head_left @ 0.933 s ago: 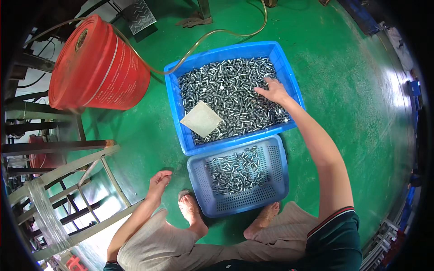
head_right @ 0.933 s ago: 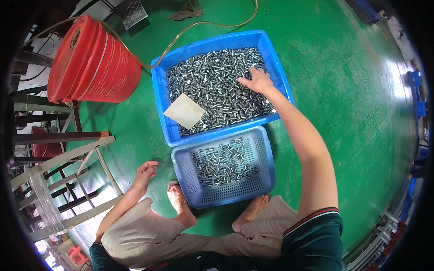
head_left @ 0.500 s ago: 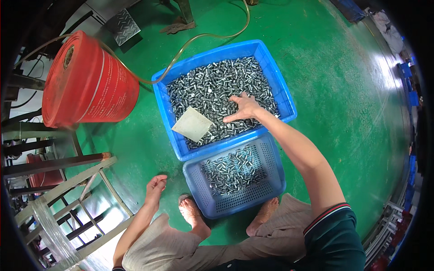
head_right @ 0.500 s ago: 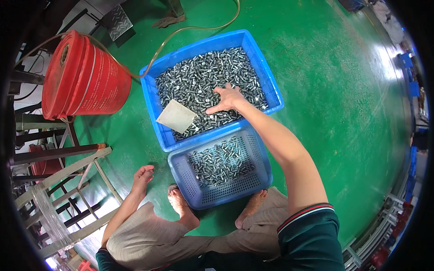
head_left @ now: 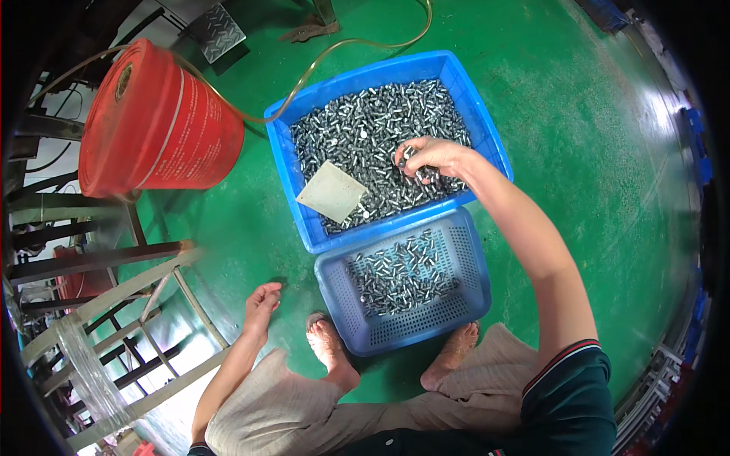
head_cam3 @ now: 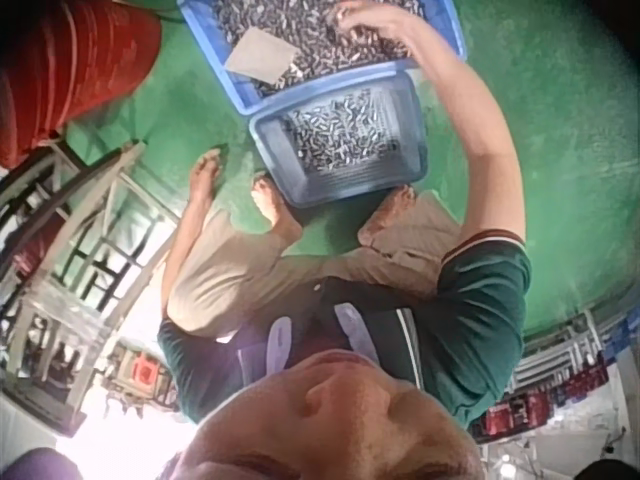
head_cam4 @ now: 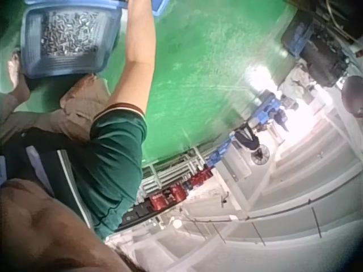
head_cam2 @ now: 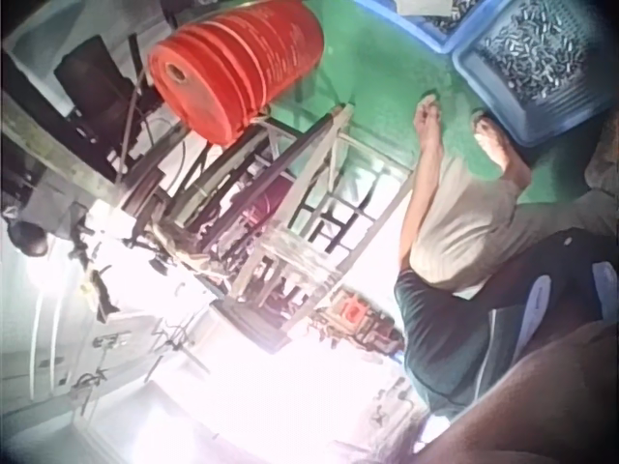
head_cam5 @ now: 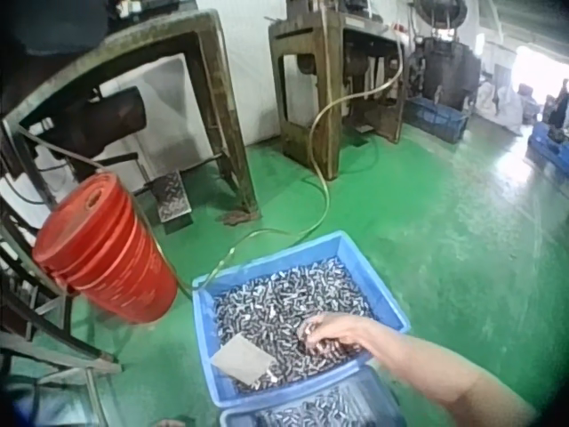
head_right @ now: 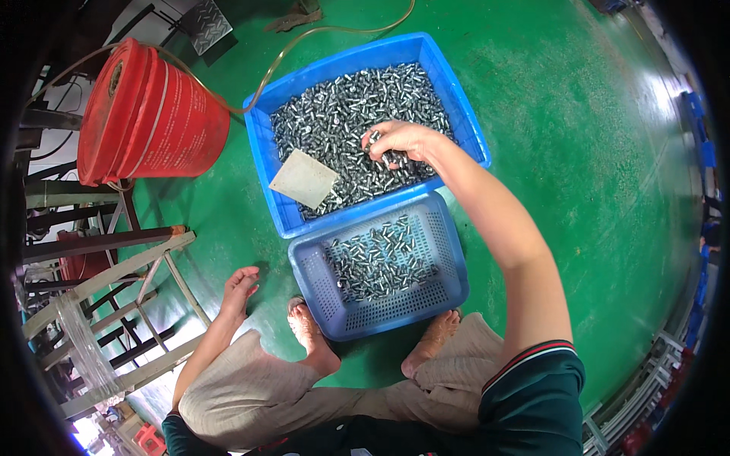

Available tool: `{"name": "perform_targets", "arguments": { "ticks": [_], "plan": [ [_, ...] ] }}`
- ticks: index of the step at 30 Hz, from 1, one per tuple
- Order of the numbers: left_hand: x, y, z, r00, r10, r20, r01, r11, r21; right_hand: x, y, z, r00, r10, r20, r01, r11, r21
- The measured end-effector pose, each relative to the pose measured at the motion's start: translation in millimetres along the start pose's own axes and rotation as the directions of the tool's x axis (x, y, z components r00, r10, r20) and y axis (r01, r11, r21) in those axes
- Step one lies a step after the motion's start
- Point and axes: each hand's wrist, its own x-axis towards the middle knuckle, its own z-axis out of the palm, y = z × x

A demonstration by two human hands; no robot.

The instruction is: The person sorts small metal parts by hand, transferring them from a large blue bin into a small blue basket, then dumping the basket's contents into a machine hopper.

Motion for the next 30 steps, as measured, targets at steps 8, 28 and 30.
{"name": "perform_targets", "arguments": {
  "ticks": [8, 28, 30],
  "plan": [
    [5.5, 10.0, -2.5, 1.0, 0.004, -0.001, -0.004, 1.0, 0.011, -59.2, 32.5, 80.1, 0.953, 0.058, 0.299, 0.04, 0.95, -0.309],
    [3.3, 25.4, -8.2, 0.999, 0.006, -0.046, -0.008, 0.998, -0.056, 88.4, -70.2, 29.8, 0.926, -0.222, -0.305, -0.224, 0.329, -0.917],
    [2.7, 26.5, -9.5, 0.999, 0.018, -0.05, -0.021, 0.998, -0.054, 87.9, -53.5, 27.7, 0.958, -0.15, -0.243, -0.183, 0.331, -0.926]
  ]
}}
